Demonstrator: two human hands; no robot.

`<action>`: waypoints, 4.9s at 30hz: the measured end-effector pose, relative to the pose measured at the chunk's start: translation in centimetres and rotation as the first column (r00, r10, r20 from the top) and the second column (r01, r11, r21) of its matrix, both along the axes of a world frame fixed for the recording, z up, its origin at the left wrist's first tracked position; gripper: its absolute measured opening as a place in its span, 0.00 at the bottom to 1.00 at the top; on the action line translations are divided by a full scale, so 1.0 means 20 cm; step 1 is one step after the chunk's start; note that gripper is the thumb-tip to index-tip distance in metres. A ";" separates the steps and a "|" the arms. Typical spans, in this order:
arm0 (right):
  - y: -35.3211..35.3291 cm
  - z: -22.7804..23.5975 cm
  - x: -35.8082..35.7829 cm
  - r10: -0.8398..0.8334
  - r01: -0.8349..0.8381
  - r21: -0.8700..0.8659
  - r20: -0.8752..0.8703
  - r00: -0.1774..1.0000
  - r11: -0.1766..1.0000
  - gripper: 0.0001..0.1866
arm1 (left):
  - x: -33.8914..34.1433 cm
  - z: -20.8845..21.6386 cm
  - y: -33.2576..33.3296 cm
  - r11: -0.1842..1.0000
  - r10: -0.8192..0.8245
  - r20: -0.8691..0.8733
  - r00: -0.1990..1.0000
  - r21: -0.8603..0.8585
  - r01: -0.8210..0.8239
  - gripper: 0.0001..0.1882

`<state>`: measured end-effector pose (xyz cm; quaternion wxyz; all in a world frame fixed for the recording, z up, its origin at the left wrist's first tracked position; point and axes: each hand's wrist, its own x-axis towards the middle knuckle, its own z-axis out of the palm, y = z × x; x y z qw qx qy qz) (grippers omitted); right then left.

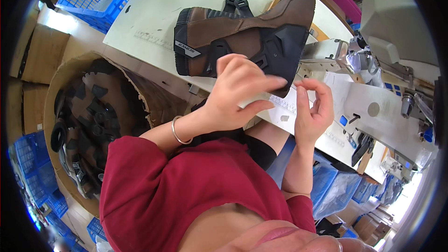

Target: The person sews components of a boot upper using an industrial sewing machine, stitching them together with thread.

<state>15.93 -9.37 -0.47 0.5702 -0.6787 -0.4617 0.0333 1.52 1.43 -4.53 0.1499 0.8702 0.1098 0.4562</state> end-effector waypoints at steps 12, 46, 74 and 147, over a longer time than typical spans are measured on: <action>0.31 0.07 -0.15 0.139 -0.181 0.019 0.568 0.811 0.983 0.10 | 0.00 0.01 0.10 -0.285 0.121 0.915 0.386 -0.340 0.896 0.25; 0.28 0.11 -0.12 0.300 -0.277 -0.122 0.516 0.802 0.953 0.10 | -0.05 0.03 0.14 -0.163 -0.024 0.813 0.581 -0.577 0.801 0.22; 0.23 0.08 -0.14 0.315 -0.269 -0.168 0.424 0.849 0.948 0.10 | -0.04 0.04 0.12 -0.026 0.008 0.770 0.638 -0.638 0.770 0.19; 0.16 0.13 -0.15 0.513 -0.523 -0.108 -0.106 0.852 0.845 0.07 | -0.07 0.00 0.09 -0.166 -0.023 0.827 0.562 -0.558 0.813 0.19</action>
